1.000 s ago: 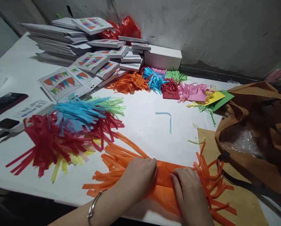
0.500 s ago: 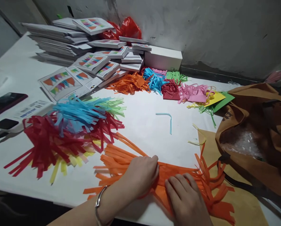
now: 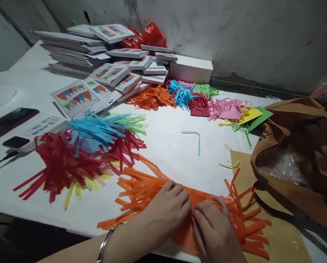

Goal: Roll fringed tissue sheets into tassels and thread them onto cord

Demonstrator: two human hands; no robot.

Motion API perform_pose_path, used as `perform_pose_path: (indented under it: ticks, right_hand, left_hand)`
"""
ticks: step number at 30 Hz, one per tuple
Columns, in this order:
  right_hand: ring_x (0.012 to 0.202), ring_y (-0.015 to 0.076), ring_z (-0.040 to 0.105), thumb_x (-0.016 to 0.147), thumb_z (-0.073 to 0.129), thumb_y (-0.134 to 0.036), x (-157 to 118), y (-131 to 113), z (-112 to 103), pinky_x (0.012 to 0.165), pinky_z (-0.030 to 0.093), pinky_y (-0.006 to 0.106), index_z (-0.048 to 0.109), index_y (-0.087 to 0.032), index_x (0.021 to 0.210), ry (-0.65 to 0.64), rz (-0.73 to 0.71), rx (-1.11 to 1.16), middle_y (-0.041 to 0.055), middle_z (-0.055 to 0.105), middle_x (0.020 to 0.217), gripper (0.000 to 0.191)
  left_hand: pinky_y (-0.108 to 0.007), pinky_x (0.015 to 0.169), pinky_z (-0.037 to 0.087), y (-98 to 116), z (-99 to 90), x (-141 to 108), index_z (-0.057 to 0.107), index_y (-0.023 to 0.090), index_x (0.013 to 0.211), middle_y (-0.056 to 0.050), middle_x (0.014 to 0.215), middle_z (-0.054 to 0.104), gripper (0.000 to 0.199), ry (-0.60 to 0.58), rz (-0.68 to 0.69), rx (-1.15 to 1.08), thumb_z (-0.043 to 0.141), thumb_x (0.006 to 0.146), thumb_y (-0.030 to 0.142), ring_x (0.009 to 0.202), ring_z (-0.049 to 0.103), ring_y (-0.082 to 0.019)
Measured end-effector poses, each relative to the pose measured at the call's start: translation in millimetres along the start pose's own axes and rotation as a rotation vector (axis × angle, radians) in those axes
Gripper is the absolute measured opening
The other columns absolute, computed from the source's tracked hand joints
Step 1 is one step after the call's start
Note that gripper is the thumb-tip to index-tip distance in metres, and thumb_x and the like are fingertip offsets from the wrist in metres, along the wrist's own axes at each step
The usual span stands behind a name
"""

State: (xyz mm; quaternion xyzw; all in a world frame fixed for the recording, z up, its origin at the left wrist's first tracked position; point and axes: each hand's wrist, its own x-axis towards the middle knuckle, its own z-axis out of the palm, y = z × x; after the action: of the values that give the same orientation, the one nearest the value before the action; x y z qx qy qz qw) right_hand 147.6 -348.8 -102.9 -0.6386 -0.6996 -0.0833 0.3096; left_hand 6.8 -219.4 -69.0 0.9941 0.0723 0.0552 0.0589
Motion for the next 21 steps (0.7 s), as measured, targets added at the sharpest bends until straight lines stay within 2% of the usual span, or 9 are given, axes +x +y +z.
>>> perform_pose_path:
  ticks: [2,5,8,11,15,17,19,21]
  right_hand:
    - [0.096,0.0228,0.065,0.096,0.048,-0.016,-4,3,2,0.111,0.028,0.049,0.066,-0.017,0.102,0.004,0.011,-0.062,0.0071,0.074,0.098,0.019]
    - [0.108,0.0287,0.064,0.095,0.048,-0.018,-16,17,-1,0.112,0.025,0.057,0.065,-0.017,0.110,-0.016,0.059,-0.239,0.0108,0.074,0.111,0.023]
    - [0.105,0.0328,0.066,0.088,0.048,-0.017,-32,39,-16,0.101,0.033,0.062,0.064,-0.018,0.113,-0.097,0.108,-0.489,0.0129,0.072,0.116,0.030]
    - [0.094,0.0361,0.068,0.081,0.045,-0.023,-50,61,-44,0.086,0.040,0.062,0.064,-0.018,0.109,-0.133,0.144,-0.689,0.0161,0.073,0.112,0.034]
    - [0.076,0.0361,0.070,0.084,0.040,-0.044,-73,83,-87,0.068,0.046,0.057,0.063,-0.019,0.108,-0.161,0.276,-0.815,0.0153,0.075,0.100,0.042]
    - [0.074,0.0341,0.071,0.085,0.041,-0.053,-77,88,-101,0.060,0.049,0.052,0.062,-0.020,0.112,-0.169,0.319,-0.796,0.0131,0.075,0.101,0.048]
    - [0.077,0.0294,0.073,0.087,0.042,-0.050,-75,89,-106,0.060,0.053,0.046,0.059,-0.021,0.116,-0.186,0.299,-0.699,0.0095,0.076,0.104,0.044]
    - [0.087,0.0238,0.075,0.091,0.042,-0.042,-70,87,-103,0.068,0.057,0.039,0.057,-0.023,0.119,-0.213,0.296,-0.574,0.0059,0.076,0.110,0.037]
  left_hand:
    - [-0.038,0.076,0.038,-1,8.2,1,0.061,0.018,0.081,-0.003,0.085,0.064,0.010,-0.033,-0.026,-0.006,0.067,0.088,0.015,0.079,0.053,-0.021]
    - [-0.039,0.080,0.037,-8,10.5,-2,0.062,0.018,0.090,-0.005,0.093,0.065,0.011,-0.083,-0.053,-0.097,0.070,0.083,0.016,0.082,0.054,-0.022]
    - [-0.040,0.085,0.036,-12,9.7,-6,0.062,0.020,0.095,-0.006,0.097,0.065,0.021,-0.112,-0.071,-0.159,0.071,0.077,0.014,0.086,0.055,-0.023]
    - [-0.040,0.085,0.036,-12,11.1,-7,0.061,0.020,0.093,-0.005,0.096,0.066,0.020,-0.117,-0.091,-0.187,0.069,0.076,0.014,0.086,0.056,-0.023]
    - [-0.041,0.086,0.035,-9,13.2,-5,0.061,0.021,0.091,-0.004,0.097,0.067,0.023,-0.113,-0.115,-0.274,0.068,0.071,0.014,0.087,0.057,-0.022]
    - [-0.040,0.087,0.035,-8,13.4,-4,0.061,0.021,0.091,-0.002,0.097,0.067,0.022,-0.112,-0.118,-0.299,0.065,0.071,0.014,0.086,0.057,-0.021]
    - [-0.040,0.086,0.035,-7,13.1,-3,0.060,0.021,0.090,-0.002,0.096,0.067,0.020,-0.120,-0.119,-0.299,0.063,0.071,0.014,0.084,0.056,-0.020]
    - [-0.041,0.086,0.035,-8,12.5,-3,0.060,0.021,0.089,-0.003,0.096,0.066,0.025,-0.136,-0.111,-0.305,0.066,0.066,0.016,0.083,0.056,-0.021]
